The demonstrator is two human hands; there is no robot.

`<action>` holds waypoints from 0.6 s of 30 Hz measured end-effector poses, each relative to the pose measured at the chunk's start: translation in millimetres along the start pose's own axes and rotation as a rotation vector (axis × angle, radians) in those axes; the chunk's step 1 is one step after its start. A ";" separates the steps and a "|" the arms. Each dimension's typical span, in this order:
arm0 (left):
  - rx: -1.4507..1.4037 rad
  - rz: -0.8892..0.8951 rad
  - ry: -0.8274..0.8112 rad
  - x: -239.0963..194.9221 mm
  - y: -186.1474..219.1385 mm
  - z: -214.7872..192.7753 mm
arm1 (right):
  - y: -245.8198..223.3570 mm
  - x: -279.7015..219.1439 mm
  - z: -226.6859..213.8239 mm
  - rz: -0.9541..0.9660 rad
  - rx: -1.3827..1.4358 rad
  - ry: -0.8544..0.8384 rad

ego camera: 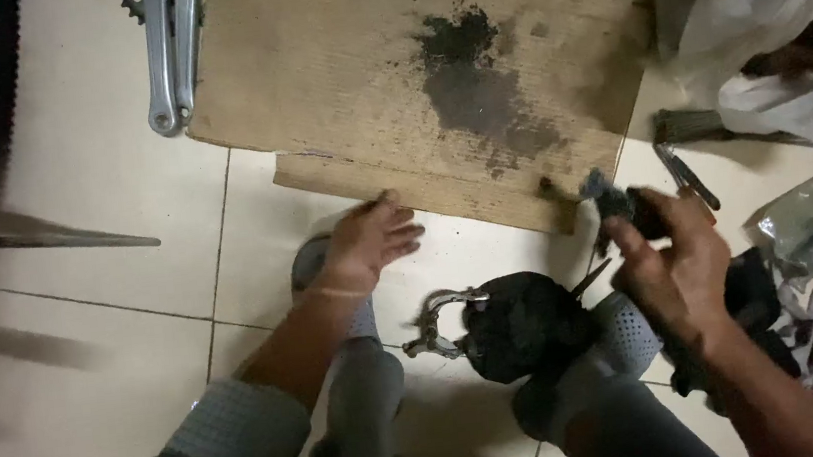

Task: The person cleans a bicycle brake caliper using a dark cloth and a wire brush. They wipe the caliper and the cardboard surface, then use the brush to scrub the metal part. Finally, they use a wrench to tighten a bolt on the caliper.

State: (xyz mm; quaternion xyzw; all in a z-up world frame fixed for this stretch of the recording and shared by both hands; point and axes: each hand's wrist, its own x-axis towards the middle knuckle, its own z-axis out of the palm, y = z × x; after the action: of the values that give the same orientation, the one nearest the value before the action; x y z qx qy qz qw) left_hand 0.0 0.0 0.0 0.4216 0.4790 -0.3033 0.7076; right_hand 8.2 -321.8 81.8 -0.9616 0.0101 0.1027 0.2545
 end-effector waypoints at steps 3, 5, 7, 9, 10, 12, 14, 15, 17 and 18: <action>0.414 0.211 0.057 -7.5 -30.4 4.7 | -10.9 12.6 -0.4 -0.102 0.000 0.035; 0.676 0.324 0.035 -14.7 -48.5 4.7 | -14.0 19.4 1.0 -0.225 -0.004 0.049; 0.938 0.424 0.004 -27.9 -58.4 6.3 | -2.7 28.5 9.1 -0.341 -0.010 0.053; 1.200 0.248 -0.053 -45.7 -58.6 10.6 | 23.8 39.4 23.4 -0.458 -0.156 0.184; 1.201 0.238 -0.057 -48.3 -60.5 12.3 | 27.0 40.1 28.2 -0.452 -0.156 0.176; 1.391 0.143 -0.031 -50.8 -58.6 18.6 | 32.0 49.3 35.9 -0.435 -0.216 0.120; 1.417 0.132 -0.018 -55.8 -54.7 21.8 | 19.4 42.8 31.3 -0.501 -0.346 0.128; 1.447 0.128 -0.003 -57.1 -51.5 22.8 | 12.6 40.3 29.8 -0.567 -0.478 0.143; 1.313 0.238 -0.017 -36.5 -61.3 5.7 | 43.6 7.4 44.2 -0.599 -0.405 0.063; 1.174 0.347 -0.031 -26.0 -66.4 -2.6 | 59.1 -8.7 50.9 -0.633 -0.330 -0.016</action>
State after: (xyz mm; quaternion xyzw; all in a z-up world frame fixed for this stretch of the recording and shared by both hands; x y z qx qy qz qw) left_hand -65.7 -27.6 3.5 0.8086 0.1461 -0.4031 0.4030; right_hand -14.3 -348.4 11.5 -0.9443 -0.3071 0.0267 0.1151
